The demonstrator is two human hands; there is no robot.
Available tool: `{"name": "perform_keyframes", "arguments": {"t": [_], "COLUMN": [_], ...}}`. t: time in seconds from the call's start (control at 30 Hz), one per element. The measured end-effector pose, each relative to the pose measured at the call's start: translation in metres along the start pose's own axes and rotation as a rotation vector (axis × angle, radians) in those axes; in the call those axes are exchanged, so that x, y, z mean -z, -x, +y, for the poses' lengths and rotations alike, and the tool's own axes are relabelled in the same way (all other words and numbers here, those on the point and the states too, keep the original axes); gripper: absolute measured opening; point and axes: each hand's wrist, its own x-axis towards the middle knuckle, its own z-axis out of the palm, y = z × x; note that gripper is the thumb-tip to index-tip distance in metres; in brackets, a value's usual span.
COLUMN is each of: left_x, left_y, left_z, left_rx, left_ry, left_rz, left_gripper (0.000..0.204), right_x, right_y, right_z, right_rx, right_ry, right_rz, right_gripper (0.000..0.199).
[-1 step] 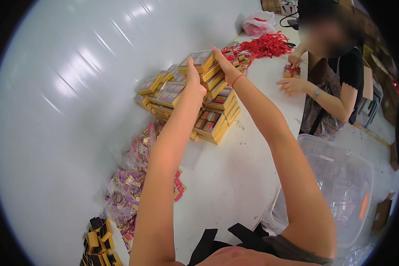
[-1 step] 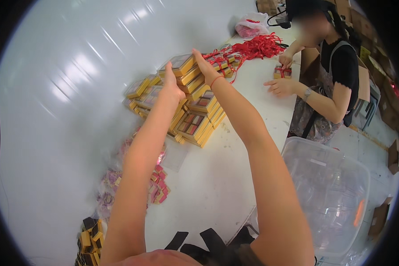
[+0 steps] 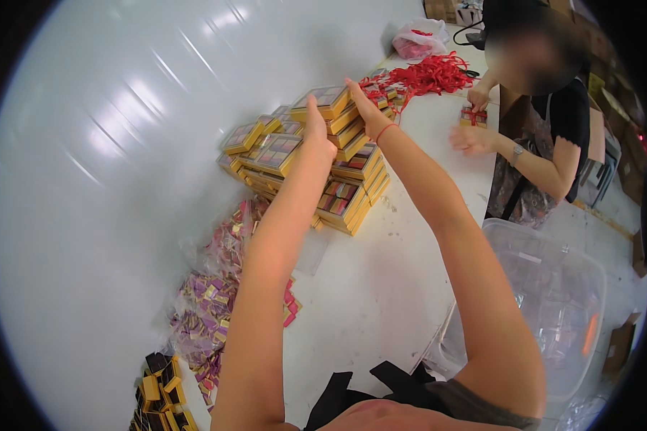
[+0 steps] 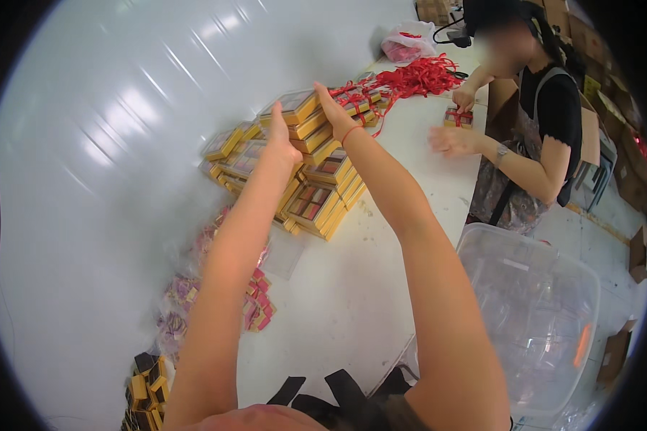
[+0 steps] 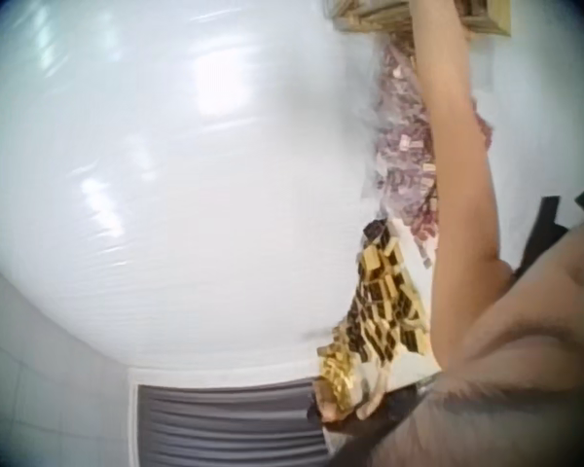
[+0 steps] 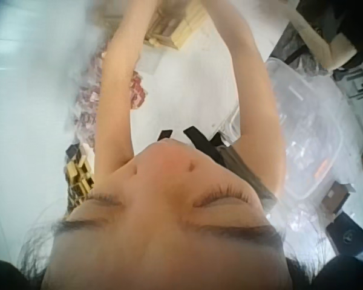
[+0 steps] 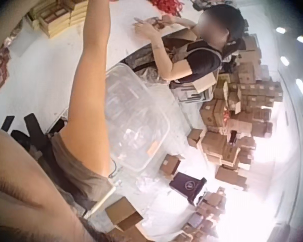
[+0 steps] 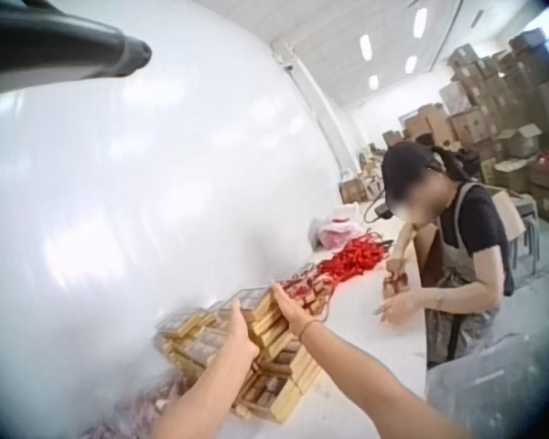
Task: The person places small pink and purple rectangular items into the compartments of black and gold trays. They arrange the items in a specific pattern, then close the trays and stack them on the table.
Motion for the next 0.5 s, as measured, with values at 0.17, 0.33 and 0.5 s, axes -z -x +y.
{"name": "perform_keyframes", "arguments": {"t": [0.17, 0.33, 0.5], "left_x": [-0.032, -0.021, -0.026], "left_y": [-0.008, -0.014, 0.014], "left_z": [-0.032, -0.016, -0.020], "left_rx": [-0.151, -0.221, -0.220], "left_ry": [0.030, -0.090, -0.130], "left_rz": [0.267, 0.315, 0.327], "left_gripper": [0.104, 0.096, 0.098], "right_x": [0.027, -0.013, -0.012], "right_y": [-0.050, -0.030, -0.035], "right_z": [0.012, 0.010, 0.017], "right_rx": [0.093, 0.118, 0.066], "right_ry": [0.159, 0.085, 0.113], "right_rz": [0.365, 0.452, 0.444], "right_gripper": [0.097, 0.093, 0.100]}}
